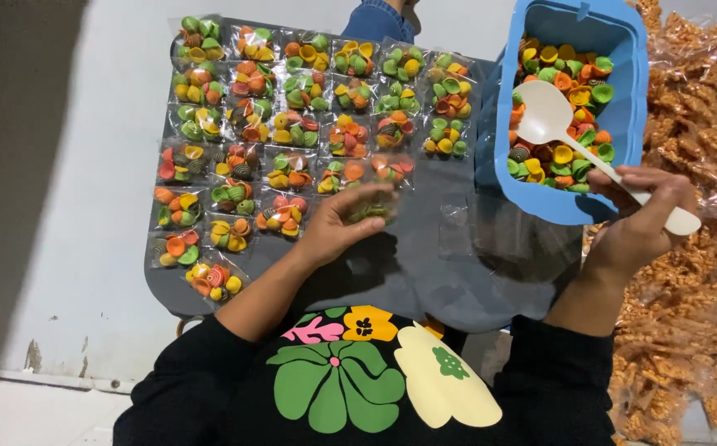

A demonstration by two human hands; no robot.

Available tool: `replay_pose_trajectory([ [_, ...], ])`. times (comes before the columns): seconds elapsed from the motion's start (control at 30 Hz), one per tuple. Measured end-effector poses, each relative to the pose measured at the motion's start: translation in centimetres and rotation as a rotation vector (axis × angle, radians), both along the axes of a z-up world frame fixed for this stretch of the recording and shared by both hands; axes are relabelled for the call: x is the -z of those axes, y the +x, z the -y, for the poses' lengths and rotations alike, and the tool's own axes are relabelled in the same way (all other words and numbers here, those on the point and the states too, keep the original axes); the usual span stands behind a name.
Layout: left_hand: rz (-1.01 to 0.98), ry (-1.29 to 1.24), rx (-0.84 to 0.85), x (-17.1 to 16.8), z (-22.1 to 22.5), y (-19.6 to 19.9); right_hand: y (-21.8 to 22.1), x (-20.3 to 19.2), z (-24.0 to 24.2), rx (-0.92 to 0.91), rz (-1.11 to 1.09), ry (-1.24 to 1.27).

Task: Manually filling small plastic bags with colorful snacks using a spoon and arranging them on a tray.

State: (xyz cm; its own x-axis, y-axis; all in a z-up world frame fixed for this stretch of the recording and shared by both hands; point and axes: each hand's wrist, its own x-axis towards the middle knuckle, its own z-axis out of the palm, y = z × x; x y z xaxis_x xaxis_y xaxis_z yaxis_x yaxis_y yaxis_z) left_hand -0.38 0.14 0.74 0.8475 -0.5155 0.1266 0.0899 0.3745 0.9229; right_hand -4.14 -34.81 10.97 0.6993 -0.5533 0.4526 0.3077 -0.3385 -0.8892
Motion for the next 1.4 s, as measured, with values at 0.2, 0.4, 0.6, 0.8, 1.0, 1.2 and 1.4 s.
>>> replay_pose_trajectory([
  [0.2,-0.02,-0.012,0.033,-0.8,0.1,0.0,-0.3,0.5,1.4,-0.017,-0.009,-0.057],
  [0.4,-0.058,-0.033,0.068,-0.4,0.1,0.0,-0.4,0.3,1.4,0.039,-0.023,0.069],
  [0.6,-0.093,-0.035,0.047,0.9,0.3,0.1,-0.4,1.2,2.5,-0.02,0.029,-0.009],
  [0.8,-0.301,-0.27,0.077,1.9,0.3,0.3,-0.5,0.8,1.8,-0.035,0.01,-0.006],
  [1.0,-0.061,-0.211,0.085,1.1,0.2,0.3,-0.8,1.3,2.3,-0.009,0.008,-0.06],
  [1.2,-0.042,-0.203,0.041,-0.6,-0.5,0.4,-0.7,1.2,2.4,-0.015,-0.01,-0.013],
  [1.4,-0.049,-0.168,0.021,-0.1,-0.3,0.4,-0.8,1.4,2.7,0.01,0.002,-0.012],
])
